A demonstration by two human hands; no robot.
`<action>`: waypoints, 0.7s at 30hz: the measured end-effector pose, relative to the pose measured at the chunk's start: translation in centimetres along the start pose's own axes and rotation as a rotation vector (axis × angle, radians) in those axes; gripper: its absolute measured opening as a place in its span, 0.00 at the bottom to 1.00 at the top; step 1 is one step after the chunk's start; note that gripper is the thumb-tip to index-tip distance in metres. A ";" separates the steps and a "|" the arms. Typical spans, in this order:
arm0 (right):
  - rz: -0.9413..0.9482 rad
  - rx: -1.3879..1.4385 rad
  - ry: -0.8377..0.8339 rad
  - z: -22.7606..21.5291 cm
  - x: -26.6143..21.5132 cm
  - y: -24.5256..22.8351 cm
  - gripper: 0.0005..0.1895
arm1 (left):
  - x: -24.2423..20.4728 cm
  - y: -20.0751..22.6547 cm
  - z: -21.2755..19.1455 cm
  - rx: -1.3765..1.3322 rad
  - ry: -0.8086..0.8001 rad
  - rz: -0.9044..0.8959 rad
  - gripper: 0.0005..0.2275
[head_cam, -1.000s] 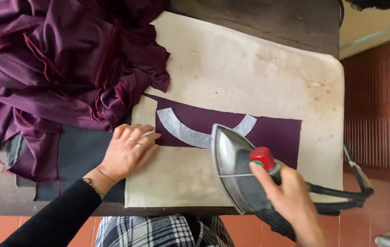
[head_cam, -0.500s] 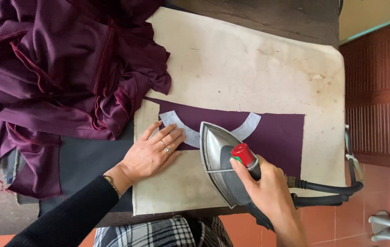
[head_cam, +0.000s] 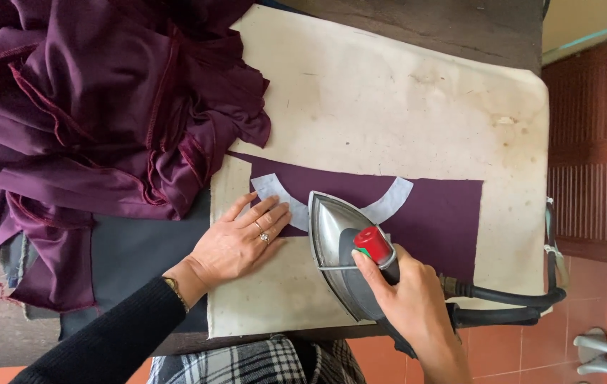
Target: The person irons a white interfacing piece onto a purple fabric cutout, uses a wooden clapper to press the fabric, and then sorts through a pile of purple fabric pieces on a work table.
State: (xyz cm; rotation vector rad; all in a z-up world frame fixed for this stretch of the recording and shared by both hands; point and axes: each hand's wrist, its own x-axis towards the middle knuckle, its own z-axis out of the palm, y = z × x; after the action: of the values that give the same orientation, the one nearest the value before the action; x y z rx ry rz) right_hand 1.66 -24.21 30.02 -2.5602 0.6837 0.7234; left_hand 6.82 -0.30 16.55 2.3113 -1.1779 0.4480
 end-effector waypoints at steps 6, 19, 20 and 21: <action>-0.020 -0.051 0.025 0.8 0.6 0.6 0.22 | 0.1 0.0 0.0 0.010 -0.007 -0.014 0.15; -0.044 -0.040 0.008 0.5 0.5 0.0 0.20 | 0.3 0.1 -0.1 0.017 -0.017 -0.016 0.15; -0.043 -0.047 0.009 0.5 0.5 -0.1 0.20 | 0.3 0.1 -0.1 0.015 -0.011 -0.018 0.14; -0.043 -0.046 0.011 0.5 0.6 -0.1 0.20 | 0.4 0.0 -0.2 0.015 -0.010 -0.016 0.14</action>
State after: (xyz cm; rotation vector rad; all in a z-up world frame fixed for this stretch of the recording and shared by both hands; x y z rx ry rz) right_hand 1.97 -24.05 29.29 -2.6141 0.6208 0.7193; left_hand 7.01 -0.47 16.88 2.3369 -1.1643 0.4418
